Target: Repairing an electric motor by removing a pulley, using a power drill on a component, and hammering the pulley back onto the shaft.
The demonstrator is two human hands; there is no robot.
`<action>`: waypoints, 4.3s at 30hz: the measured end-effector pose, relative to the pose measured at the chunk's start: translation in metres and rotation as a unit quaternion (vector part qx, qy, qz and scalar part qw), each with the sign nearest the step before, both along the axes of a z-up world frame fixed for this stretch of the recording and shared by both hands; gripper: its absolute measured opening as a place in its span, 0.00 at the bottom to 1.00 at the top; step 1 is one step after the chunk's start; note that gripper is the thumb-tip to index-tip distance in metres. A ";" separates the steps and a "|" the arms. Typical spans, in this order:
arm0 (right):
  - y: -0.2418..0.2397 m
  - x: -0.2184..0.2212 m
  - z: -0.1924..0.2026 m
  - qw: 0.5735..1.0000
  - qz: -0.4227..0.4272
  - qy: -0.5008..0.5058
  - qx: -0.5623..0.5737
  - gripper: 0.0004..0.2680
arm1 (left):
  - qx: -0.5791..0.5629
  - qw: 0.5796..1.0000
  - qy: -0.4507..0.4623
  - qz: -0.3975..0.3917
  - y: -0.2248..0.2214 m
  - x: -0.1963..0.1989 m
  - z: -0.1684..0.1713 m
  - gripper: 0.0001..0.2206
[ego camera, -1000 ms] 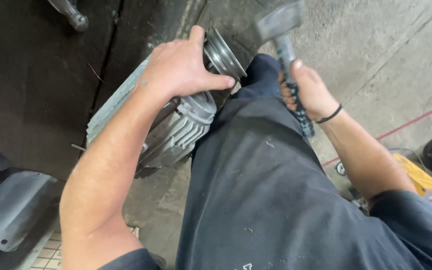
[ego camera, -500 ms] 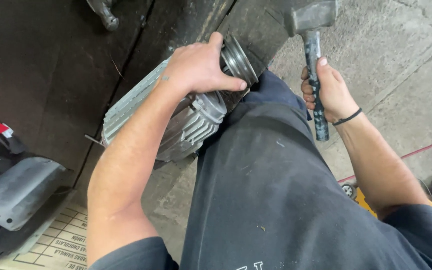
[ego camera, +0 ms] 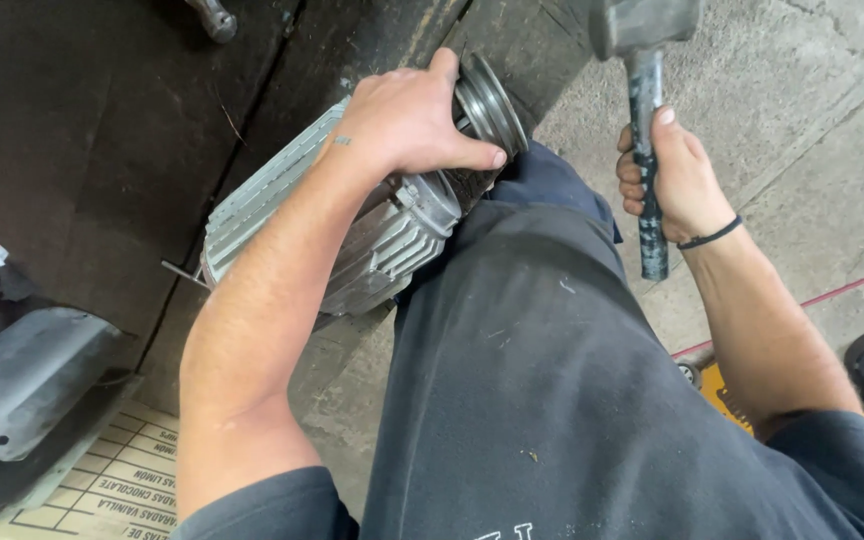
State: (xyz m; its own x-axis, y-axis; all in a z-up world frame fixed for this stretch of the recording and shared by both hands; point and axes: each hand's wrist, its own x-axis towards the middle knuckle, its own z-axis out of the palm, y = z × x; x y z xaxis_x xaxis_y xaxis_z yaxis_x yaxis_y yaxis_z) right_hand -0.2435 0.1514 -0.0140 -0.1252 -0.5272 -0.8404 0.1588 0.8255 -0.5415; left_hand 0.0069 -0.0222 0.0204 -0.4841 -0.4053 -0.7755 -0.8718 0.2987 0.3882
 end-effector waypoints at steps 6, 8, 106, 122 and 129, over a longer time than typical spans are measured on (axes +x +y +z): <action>0.019 0.024 -0.018 0.990 0.142 0.001 -0.019 0.18 | -0.011 1.000 0.003 -0.008 0.000 -0.001 -0.002 0.41; 0.023 0.024 -0.023 0.995 0.093 -0.021 -0.029 0.19 | -0.017 1.000 0.002 -0.012 0.001 0.000 -0.003 0.42; 0.015 0.010 -0.016 0.997 0.077 -0.001 0.014 0.19 | -0.154 0.941 0.247 0.176 -0.018 0.019 -0.033 0.24; 0.008 0.008 -0.016 0.999 0.009 0.030 0.038 0.20 | -0.187 0.945 0.238 0.123 -0.008 0.012 -0.010 0.28; 0.032 0.001 -0.024 0.993 0.103 -0.054 0.018 0.20 | -0.060 0.980 0.154 0.115 -0.019 0.016 -0.034 0.40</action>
